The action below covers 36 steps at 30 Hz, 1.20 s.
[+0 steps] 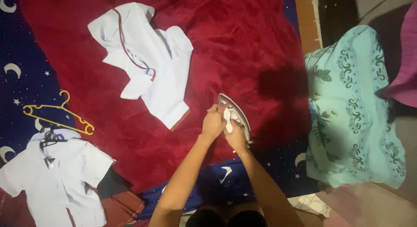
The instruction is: The person irons a white short-sleeved shirt on a bed. They remove the shirt from a hanger, lay it flat, and use an iron to smooth the fabric, adjusting the shirt and ironing different sections.
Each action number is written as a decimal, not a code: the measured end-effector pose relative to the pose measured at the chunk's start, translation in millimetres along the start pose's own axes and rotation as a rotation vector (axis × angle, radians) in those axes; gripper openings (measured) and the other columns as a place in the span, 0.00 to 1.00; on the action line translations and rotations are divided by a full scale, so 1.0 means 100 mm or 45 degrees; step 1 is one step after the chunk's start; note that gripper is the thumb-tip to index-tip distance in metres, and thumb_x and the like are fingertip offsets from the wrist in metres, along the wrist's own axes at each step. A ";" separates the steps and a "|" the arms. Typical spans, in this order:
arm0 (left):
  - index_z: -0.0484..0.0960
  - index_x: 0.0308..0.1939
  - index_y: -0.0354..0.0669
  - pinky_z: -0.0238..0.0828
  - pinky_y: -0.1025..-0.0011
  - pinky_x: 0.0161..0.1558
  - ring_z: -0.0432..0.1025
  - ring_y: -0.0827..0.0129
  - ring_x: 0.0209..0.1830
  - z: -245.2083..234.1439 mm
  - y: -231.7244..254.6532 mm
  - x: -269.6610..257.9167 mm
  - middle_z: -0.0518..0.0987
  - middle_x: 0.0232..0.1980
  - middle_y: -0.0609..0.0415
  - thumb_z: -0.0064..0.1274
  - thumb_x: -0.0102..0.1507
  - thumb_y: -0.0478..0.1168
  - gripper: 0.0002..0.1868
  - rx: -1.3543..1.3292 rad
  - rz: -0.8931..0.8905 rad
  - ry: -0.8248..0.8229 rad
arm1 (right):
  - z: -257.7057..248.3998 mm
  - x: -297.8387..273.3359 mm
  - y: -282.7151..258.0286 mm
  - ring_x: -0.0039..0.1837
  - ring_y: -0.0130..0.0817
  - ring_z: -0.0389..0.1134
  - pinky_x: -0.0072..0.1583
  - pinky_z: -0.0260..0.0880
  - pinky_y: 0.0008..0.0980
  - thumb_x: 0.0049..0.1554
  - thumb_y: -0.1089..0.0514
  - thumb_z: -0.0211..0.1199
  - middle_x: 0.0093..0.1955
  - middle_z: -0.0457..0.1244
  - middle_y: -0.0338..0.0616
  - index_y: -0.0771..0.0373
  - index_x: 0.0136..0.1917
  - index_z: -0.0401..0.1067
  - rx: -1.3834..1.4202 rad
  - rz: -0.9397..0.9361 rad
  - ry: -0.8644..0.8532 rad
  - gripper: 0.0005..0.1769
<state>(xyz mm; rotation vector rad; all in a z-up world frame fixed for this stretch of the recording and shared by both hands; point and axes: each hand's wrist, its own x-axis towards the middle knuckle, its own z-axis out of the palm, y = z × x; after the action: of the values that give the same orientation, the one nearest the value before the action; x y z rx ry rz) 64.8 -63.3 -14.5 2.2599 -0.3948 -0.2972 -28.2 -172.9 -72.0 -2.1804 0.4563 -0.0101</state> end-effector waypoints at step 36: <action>0.54 0.80 0.44 0.19 0.33 0.74 0.41 0.51 0.84 0.99 -0.65 -0.45 0.56 0.82 0.52 0.38 0.71 0.47 0.33 -0.064 -0.424 -0.087 | -0.40 0.54 -0.42 0.48 0.67 0.71 0.49 0.72 0.57 0.59 0.36 0.60 0.45 0.68 0.71 0.71 0.60 0.73 -0.352 0.195 -0.085 0.35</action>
<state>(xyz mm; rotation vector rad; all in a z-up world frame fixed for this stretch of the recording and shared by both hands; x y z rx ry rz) 1.4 -73.7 -124.0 2.2655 -0.0418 -0.5505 28.7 -198.4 -23.3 -2.4005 0.6157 0.2208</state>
